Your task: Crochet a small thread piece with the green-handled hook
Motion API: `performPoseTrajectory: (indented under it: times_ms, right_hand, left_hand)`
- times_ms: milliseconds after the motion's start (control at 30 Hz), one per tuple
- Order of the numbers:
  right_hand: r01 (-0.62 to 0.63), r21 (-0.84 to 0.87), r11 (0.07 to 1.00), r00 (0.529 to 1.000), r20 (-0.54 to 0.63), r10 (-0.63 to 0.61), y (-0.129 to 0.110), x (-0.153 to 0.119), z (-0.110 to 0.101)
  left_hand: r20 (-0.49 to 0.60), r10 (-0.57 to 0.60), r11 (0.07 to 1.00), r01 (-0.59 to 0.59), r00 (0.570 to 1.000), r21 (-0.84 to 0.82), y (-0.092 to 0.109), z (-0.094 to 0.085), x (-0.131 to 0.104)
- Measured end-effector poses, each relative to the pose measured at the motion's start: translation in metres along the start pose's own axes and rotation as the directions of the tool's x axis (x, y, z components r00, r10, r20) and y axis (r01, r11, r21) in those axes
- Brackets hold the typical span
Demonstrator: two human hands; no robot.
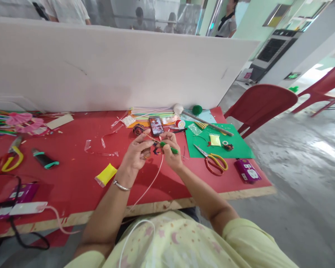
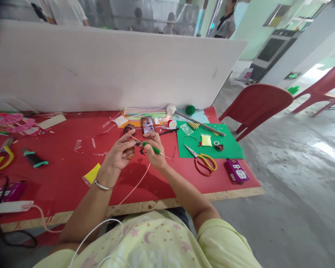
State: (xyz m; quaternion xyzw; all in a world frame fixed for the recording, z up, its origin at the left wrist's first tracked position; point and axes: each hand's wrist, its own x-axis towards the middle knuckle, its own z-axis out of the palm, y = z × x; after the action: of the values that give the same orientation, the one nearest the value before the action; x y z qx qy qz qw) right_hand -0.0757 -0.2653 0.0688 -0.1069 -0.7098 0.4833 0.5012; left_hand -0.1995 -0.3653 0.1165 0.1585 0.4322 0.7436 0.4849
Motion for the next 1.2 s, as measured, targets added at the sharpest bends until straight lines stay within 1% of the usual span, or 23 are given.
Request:
performPoseTrajectory:
  times_ms: [100, 200, 400, 533, 600, 700, 800, 867, 900, 933, 1000, 1067, 1100, 1133, 1167, 1200]
  right_hand:
    - [0.065, -0.040, 0.997, 0.996, 0.066, -0.062, -0.003, 0.003, -0.011]
    - [0.129, -0.043, 0.991, 0.985, 0.119, -0.123, -0.004, 0.005, -0.019]
    - [0.182, -0.096, 0.979, 0.968, 0.192, -0.161, -0.001, 0.006, -0.031]
    - [0.232, -0.135, 0.963, 0.952, 0.235, -0.196, 0.003, 0.007, -0.040]
    - [0.280, -0.144, 0.949, 0.936, 0.259, -0.237, 0.005, 0.007, -0.045]
    - [0.367, -0.151, 0.918, 0.895, 0.325, -0.304, 0.004, 0.011, -0.055]
    - [0.383, -0.130, 0.915, 0.857, 0.419, -0.300, -0.003, 0.020, -0.065]
    - [0.330, -0.067, 0.942, 0.845, 0.466, -0.263, -0.010, 0.025, -0.070]
    - [0.279, -0.029, 0.960, 0.847, 0.478, -0.232, -0.013, 0.027, -0.071]
    - [0.209, 0.008, 0.978, 0.855, 0.483, -0.186, -0.015, 0.028, -0.071]
    - [0.009, 0.079, 0.997, 0.881, 0.472, -0.046, -0.017, 0.024, -0.066]
    - [-0.233, 0.161, 0.959, 0.885, 0.444, 0.140, -0.016, 0.015, -0.054]
    - [-0.350, 0.200, 0.915, 0.869, 0.433, 0.238, -0.015, 0.010, -0.046]
    - [-0.427, 0.246, 0.870, 0.867, 0.384, 0.317, -0.014, 0.004, -0.038]
    - [-0.475, 0.289, 0.831, 0.867, 0.317, 0.385, -0.013, -0.002, -0.030]
    - [-0.486, 0.325, 0.811, 0.872, 0.237, 0.427, -0.013, -0.007, -0.022]
  left_hand:
    - [0.089, -0.083, 0.995, 0.077, 0.993, 0.062, 0.009, -0.005, -0.003]
    - [0.151, -0.117, 0.990, 0.102, 0.982, 0.101, 0.015, -0.008, -0.005]
    - [0.227, -0.183, 0.981, 0.164, 0.957, 0.099, 0.018, -0.013, -0.006]
    - [0.241, -0.186, 0.981, 0.168, 0.953, 0.094, 0.019, -0.017, -0.005]
    - [0.235, -0.180, 0.981, 0.158, 0.955, 0.109, 0.020, -0.018, -0.005]
    - [0.238, -0.192, 0.977, 0.161, 0.952, 0.141, 0.023, -0.018, -0.004]
    - [0.252, -0.235, 0.964, 0.192, 0.939, 0.184, 0.027, -0.019, -0.002]
    - [0.275, -0.269, 0.953, 0.213, 0.923, 0.215, 0.029, -0.019, 0.000]
    - [0.288, -0.280, 0.948, 0.217, 0.916, 0.231, 0.029, -0.019, 0.000]
    - [0.300, -0.281, 0.946, 0.211, 0.911, 0.246, 0.028, -0.018, 0.001]
    - [0.315, -0.251, 0.947, 0.164, 0.916, 0.276, 0.023, -0.013, 0.001]
    - [0.300, -0.153, 0.952, 0.059, 0.942, 0.300, 0.016, -0.006, 0.000]
    - [0.272, -0.078, 0.951, -0.011, 0.959, 0.310, 0.011, -0.002, -0.001]
    - [0.240, 0.009, 0.941, -0.089, 0.971, 0.328, 0.006, 0.002, -0.001]
    - [0.208, 0.081, 0.924, -0.152, 0.975, 0.351, 0.001, 0.005, -0.001]
    - [0.164, 0.138, 0.914, -0.190, 0.977, 0.359, -0.004, 0.008, -0.001]
